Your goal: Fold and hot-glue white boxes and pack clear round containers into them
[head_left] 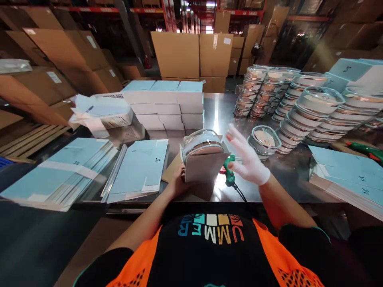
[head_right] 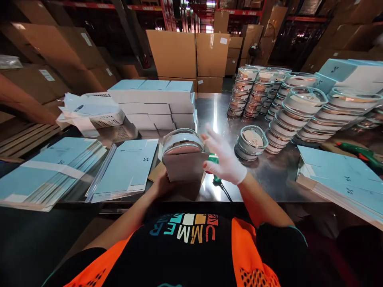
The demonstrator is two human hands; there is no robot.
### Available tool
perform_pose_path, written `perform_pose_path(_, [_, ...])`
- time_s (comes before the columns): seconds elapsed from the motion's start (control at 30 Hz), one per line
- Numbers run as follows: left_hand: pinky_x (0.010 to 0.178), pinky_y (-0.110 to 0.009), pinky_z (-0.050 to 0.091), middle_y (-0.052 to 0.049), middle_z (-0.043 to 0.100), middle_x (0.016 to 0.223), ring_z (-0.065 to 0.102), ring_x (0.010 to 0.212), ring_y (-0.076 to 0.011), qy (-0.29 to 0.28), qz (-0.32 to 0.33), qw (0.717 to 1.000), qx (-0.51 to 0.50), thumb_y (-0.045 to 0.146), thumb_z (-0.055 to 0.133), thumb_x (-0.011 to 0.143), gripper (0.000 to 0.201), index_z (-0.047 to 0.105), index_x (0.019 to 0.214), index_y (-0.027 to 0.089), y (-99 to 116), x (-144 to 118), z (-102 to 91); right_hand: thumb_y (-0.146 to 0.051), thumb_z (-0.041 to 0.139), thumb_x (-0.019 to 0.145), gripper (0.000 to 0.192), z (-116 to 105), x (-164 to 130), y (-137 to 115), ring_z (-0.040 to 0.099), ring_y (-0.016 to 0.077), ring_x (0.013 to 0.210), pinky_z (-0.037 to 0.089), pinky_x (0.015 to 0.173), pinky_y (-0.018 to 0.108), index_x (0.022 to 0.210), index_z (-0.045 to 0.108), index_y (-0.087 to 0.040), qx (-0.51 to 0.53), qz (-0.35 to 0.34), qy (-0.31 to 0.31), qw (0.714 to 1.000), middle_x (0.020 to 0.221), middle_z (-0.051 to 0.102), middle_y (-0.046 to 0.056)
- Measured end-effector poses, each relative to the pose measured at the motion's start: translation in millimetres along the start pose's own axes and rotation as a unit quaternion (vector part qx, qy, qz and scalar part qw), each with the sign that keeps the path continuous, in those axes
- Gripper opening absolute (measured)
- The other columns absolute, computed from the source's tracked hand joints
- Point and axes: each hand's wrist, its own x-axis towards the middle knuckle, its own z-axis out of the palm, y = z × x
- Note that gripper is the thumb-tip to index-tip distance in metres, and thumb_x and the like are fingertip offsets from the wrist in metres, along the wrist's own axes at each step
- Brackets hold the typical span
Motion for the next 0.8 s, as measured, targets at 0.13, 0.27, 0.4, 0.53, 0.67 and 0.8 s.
perform_pose_path(0.13, [0.115, -0.066, 0.059, -0.017, 0.074, 0.142, 0.069, 0.133, -0.0447, -0.042, 0.049, 0.996, 0.053, 0.043, 0.105, 0.065, 0.092, 0.067, 0.146, 0.022, 0, 0, -3.7, -0.064, 0.057, 0.112, 0.045, 29, 1, -5, 0.052, 0.0385, 0.162, 0.038, 0.134, 0.07, 0.126, 0.075, -0.025, -0.056, -0.029, -0.08, 0.995, 0.151, 0.073, 0.015])
perform_pose_path(0.27, [0.102, -0.069, 0.064, -0.018, 0.078, 0.126, 0.073, 0.119, -0.0465, -0.03, 0.035, 0.997, 0.068, 0.046, 0.106, 0.061, 0.087, 0.071, 0.136, 0.02, -8, -4, -5.7, -0.059, 0.067, 0.108, 0.038, 33, -5, 3, 0.052, 0.0392, 0.162, 0.039, 0.134, 0.069, 0.125, 0.073, -0.026, -0.044, 0.002, 0.009, 0.999, 0.159, 0.068, 0.016])
perform_pose_path(0.4, [0.098, -0.059, 0.066, -0.022, 0.072, 0.14, 0.075, 0.122, -0.0421, 0.019, 0.056, 0.998, 0.024, 0.062, 0.102, 0.069, 0.106, 0.057, 0.155, 0.02, -6, -7, -5.1, -0.072, 0.07, 0.103, 0.079, 46, -33, 6, 0.042, 0.0367, 0.169, 0.041, 0.136, 0.062, 0.165, 0.049, -0.028, 0.039, 0.115, 0.072, 0.99, 0.182, 0.04, 0.02])
perform_pose_path(0.53, [0.113, -0.052, 0.06, -0.019, 0.068, 0.147, 0.069, 0.137, -0.0371, 0.074, 0.184, 0.98, 0.017, 0.07, 0.086, 0.087, 0.079, 0.066, 0.148, 0.025, 23, 4, -2.1, -0.094, 0.064, 0.092, 0.097, 86, -52, -4, 0.055, 0.0376, 0.158, 0.047, 0.132, 0.055, 0.156, 0.06, -0.022, 0.204, 0.236, 0.031, 0.95, 0.166, 0.058, 0.022])
perform_pose_path(0.67, [0.106, -0.045, 0.061, -0.013, 0.075, 0.125, 0.073, 0.12, -0.0315, 0.115, 0.251, 0.961, 0.021, 0.071, 0.072, 0.099, 0.052, 0.079, 0.114, 0.022, 49, 19, 7.6, -0.078, 0.059, 0.1, 0.068, 124, -36, -10, 0.074, 0.0323, 0.127, 0.059, 0.116, 0.05, 0.135, 0.07, -0.021, 0.289, 0.359, 0.118, 0.88, 0.127, 0.078, 0.015])
perform_pose_path(0.8, [0.11, -0.046, 0.06, -0.017, 0.071, 0.14, 0.071, 0.131, -0.0328, 0.184, 0.239, 0.954, 0.005, 0.078, 0.068, 0.098, 0.072, 0.068, 0.144, 0.023, 44, 20, 13.0, -0.039, 0.07, 0.085, 0.05, 137, -13, -6, 0.075, 0.026, 0.109, 0.064, 0.098, 0.041, 0.132, 0.062, -0.025, 0.254, 0.393, 0.216, 0.857, 0.118, 0.079, 0.008])
